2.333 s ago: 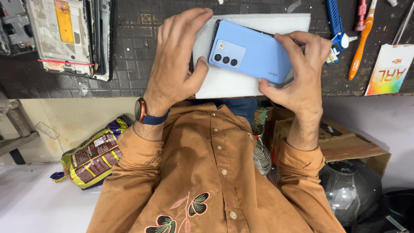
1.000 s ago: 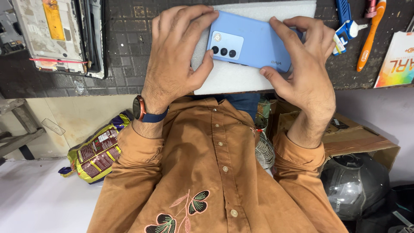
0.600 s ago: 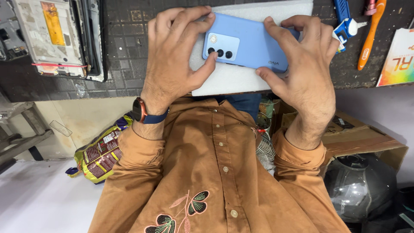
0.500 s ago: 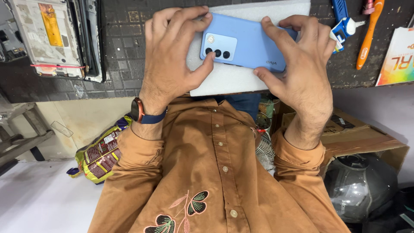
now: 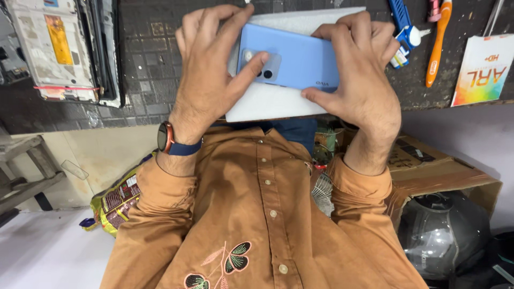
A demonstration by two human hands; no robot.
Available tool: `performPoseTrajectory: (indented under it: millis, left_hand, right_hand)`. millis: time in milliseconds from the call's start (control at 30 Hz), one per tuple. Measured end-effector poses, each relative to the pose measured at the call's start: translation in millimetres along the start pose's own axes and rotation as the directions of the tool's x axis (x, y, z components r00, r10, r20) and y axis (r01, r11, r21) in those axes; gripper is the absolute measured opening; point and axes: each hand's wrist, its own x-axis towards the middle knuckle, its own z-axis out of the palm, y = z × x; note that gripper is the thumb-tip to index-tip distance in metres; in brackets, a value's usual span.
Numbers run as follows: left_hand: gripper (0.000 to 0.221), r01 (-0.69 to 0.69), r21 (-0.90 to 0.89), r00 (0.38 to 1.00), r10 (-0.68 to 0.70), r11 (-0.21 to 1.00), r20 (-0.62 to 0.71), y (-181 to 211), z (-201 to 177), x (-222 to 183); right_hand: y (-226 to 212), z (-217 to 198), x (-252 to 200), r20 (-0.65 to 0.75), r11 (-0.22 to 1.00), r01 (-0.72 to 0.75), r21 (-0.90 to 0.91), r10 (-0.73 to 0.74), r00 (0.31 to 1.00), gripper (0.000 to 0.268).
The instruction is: The person applies adhesive to the internal frame and the edges of a light blue smartphone back cover. The person then aligns and presses the back cover onto the phone chassis. Finally, the person wraps a yellow rubber band around the assembled phone to secure it while the adhesive sets.
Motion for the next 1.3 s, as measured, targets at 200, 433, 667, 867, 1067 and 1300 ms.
performPoseTrajectory:
  millis: [200,433,667,867,1067,1300]
  left_hand:
    - [0.030,0.011,-0.119,0.999,-0.016,0.993,-0.043,0.9,-6.0,-4.9]
    - [0.024,-0.013,-0.307,0.999,-0.003,0.952,-0.051,3.5,-9.5,-13.5]
    - [0.022,0.014,-0.459,1.000,-0.025,0.888,-0.018,14.5,-7.7,-15.4]
    - [0.019,0.032,-0.516,0.999,-0.026,0.856,0.019,24.7,-1.6,-10.5]
    - [0.018,-0.003,-0.470,1.000,0.008,0.883,0.009,25.8,-2.0,-8.9]
    - [0.018,0.008,-0.481,1.000,-0.009,0.876,0.000,28.6,-1.8,-7.9]
  right_hand:
    - [-18.8,5.0,-25.2,-0.113,0.998,-0.045,-0.031,0.042,0.993,0.071]
    - [-28.1,13.7,-44.2,-0.292,0.954,0.013,0.301,0.079,0.953,0.038]
    - [-28.4,36.6,-49.4,-0.417,0.885,0.040,0.465,0.178,0.891,0.021]
    - [-32.7,46.1,-50.8,-0.475,0.878,0.061,0.475,0.197,0.858,0.018]
    - [-31.3,51.1,-51.7,-0.448,0.812,0.055,0.581,0.263,0.855,0.020]
    - [-26.2,53.5,-63.2,-0.419,0.681,0.089,0.727,0.337,0.843,0.032]
